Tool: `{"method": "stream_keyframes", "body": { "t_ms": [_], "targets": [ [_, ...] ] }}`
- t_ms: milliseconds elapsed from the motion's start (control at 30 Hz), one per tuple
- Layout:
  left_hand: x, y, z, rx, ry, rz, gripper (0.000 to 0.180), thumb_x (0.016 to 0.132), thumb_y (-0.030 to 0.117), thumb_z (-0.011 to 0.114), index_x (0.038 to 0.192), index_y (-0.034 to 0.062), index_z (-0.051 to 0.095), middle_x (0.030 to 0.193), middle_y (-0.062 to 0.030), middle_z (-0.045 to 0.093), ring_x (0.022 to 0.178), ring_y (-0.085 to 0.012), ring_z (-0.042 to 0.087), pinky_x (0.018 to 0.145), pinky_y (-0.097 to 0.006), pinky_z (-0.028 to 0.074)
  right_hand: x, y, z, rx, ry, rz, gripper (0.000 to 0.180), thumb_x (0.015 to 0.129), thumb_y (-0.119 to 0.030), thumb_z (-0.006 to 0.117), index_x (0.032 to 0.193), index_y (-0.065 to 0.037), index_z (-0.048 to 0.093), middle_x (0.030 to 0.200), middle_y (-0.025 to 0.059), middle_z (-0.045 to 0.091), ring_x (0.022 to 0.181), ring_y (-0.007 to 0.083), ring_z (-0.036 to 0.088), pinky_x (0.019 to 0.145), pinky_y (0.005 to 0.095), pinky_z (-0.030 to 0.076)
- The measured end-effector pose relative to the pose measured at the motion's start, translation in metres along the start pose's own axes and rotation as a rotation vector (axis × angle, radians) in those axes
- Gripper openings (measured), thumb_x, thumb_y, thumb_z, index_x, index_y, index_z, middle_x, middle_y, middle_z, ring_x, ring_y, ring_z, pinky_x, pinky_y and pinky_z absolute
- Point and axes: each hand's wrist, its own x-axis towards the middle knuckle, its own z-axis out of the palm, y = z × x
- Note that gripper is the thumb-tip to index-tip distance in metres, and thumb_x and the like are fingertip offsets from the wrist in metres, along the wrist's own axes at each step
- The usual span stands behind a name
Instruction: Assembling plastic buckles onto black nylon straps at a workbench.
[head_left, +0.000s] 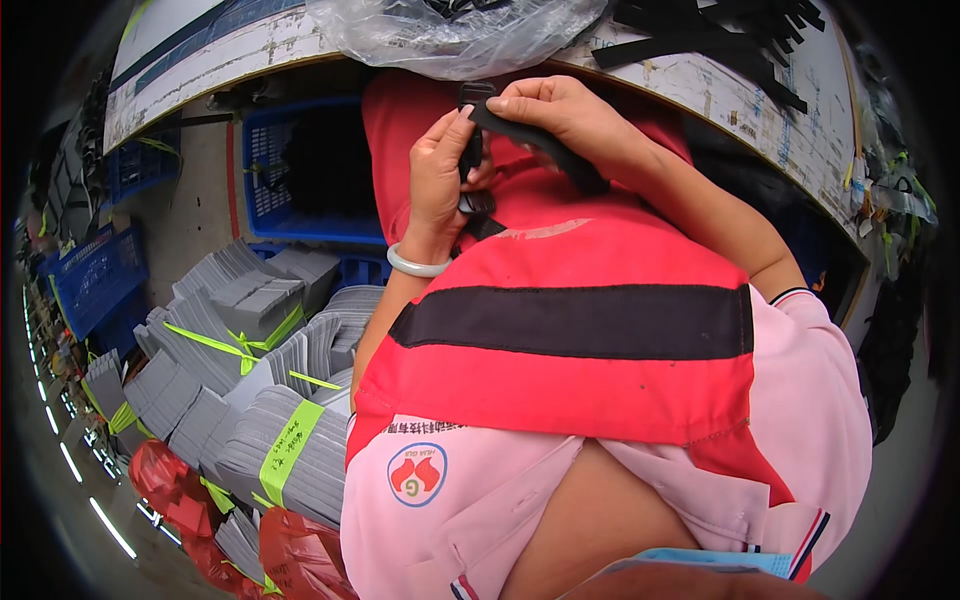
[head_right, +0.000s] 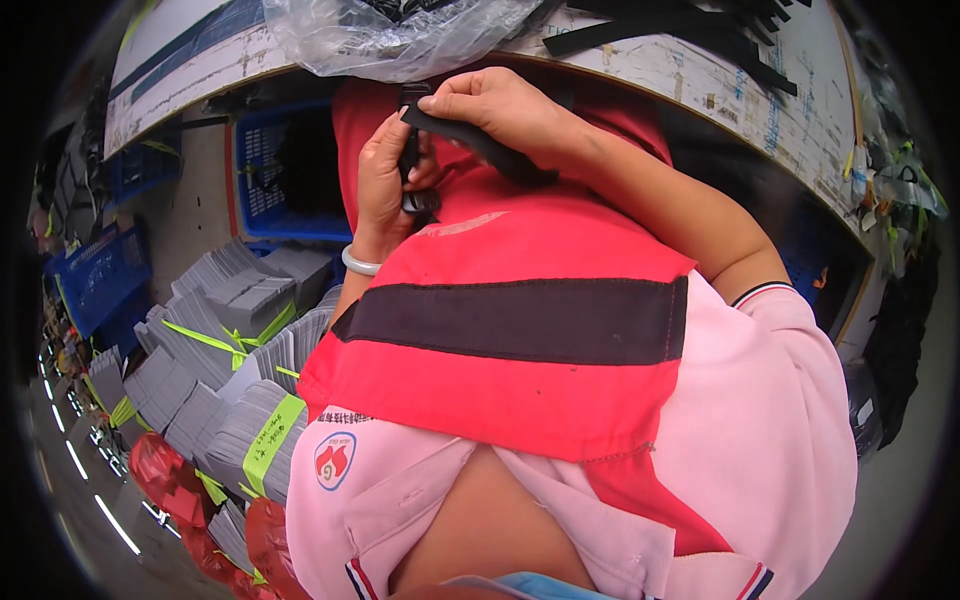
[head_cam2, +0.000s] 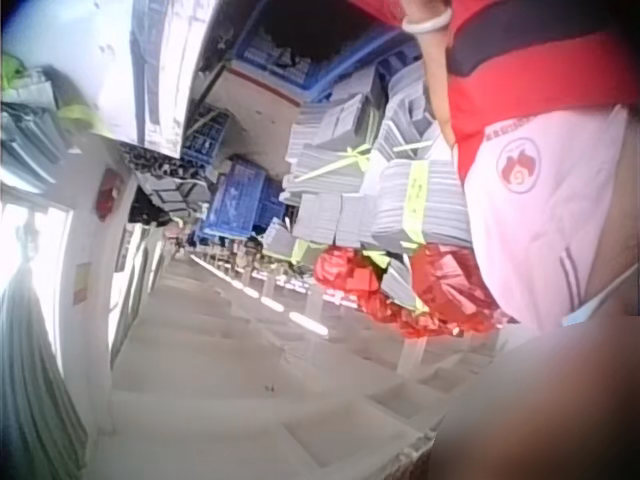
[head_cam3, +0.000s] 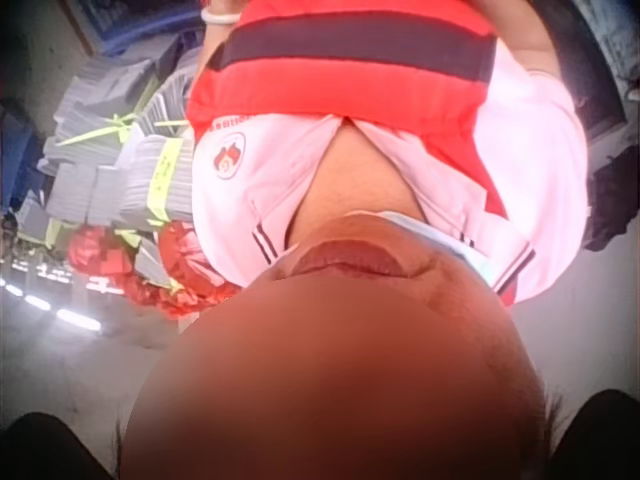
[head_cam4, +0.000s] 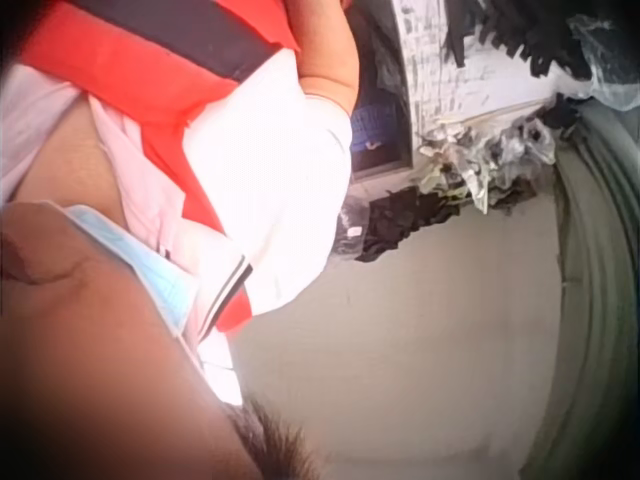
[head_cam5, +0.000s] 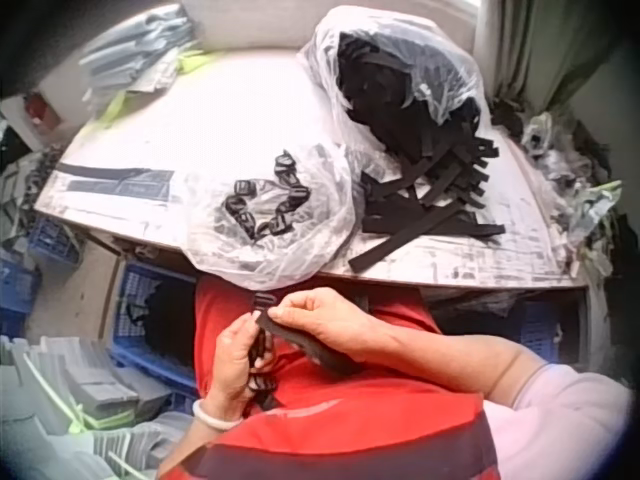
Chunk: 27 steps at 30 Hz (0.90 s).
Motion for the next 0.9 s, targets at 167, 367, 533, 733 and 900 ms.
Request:
{"method": "stream_keyframes", "body": {
  "t_ms": [167, 367, 533, 733, 900],
  "targets": [
    [-0.003, -0.007, 0.008, 0.409, 0.142, 0.360, 0.020, 0.092, 0.011, 0.065, 0.107, -0.0010, 0.067, 0.065, 0.0020, 0.057, 0.049, -0.0031, 0.044, 0.042, -0.019, 0.031, -0.004, -0.005, 0.007, 0.186, 0.055, 0.132, 0.021, 0.097, -0.025, 0.057, 0.084, -0.009, 0.055, 0.063, -0.0048, 0.048, 0.044, 0.0023, 0.036, 0.040, 0.0167, 0.030],
    [0.004, -0.016, 0.000, 0.598, 0.184, 0.581, 0.019, 0.090, 0.008, 0.066, 0.107, -0.0009, 0.069, 0.075, 0.0014, 0.063, 0.060, -0.0038, 0.052, 0.050, -0.019, 0.039, -0.001, -0.007, 0.018, 0.487, 0.046, 0.132, 0.017, 0.098, -0.023, 0.055, 0.092, -0.007, 0.055, 0.069, -0.0043, 0.050, 0.051, 0.0023, 0.040, 0.043, 0.0158, 0.033],
    [0.013, -0.027, -0.022, 0.706, 0.183, 0.561, 0.018, 0.089, 0.005, 0.066, 0.106, -0.0007, 0.069, 0.077, 0.0003, 0.065, 0.064, -0.0051, 0.055, 0.055, -0.021, 0.044, 0.010, 0.024, 0.007, 0.565, 0.046, 0.163, 0.020, 0.097, -0.022, 0.057, 0.092, -0.003, 0.055, 0.074, 0.0008, 0.055, 0.057, 0.0052, 0.049, 0.053, 0.0201, 0.047],
    [0.015, -0.031, -0.035, 1.114, -0.001, 0.776, 0.020, 0.083, 0.001, 0.067, 0.102, 0.0008, 0.069, 0.073, -0.0099, 0.062, 0.061, -0.0178, 0.059, 0.057, -0.029, 0.045, 0.013, 0.031, -0.002, 0.551, 0.039, 0.247, 0.028, 0.097, -0.028, 0.057, 0.108, -0.002, 0.057, 0.072, -0.0026, 0.050, 0.057, 0.0029, 0.044, 0.051, 0.0177, 0.041],
    [0.011, -0.027, -0.036, 1.186, -0.065, 0.622, 0.015, 0.083, 0.007, 0.067, 0.097, 0.0044, 0.070, 0.072, -0.0104, 0.058, 0.065, -0.0237, 0.059, 0.060, -0.033, 0.046, 0.015, 0.046, -0.018, 0.400, -0.007, 0.241, 0.026, 0.096, -0.026, 0.059, 0.105, -0.002, 0.058, 0.071, -0.0019, 0.052, 0.055, 0.0029, 0.044, 0.050, 0.0179, 0.041]
  ]
}}
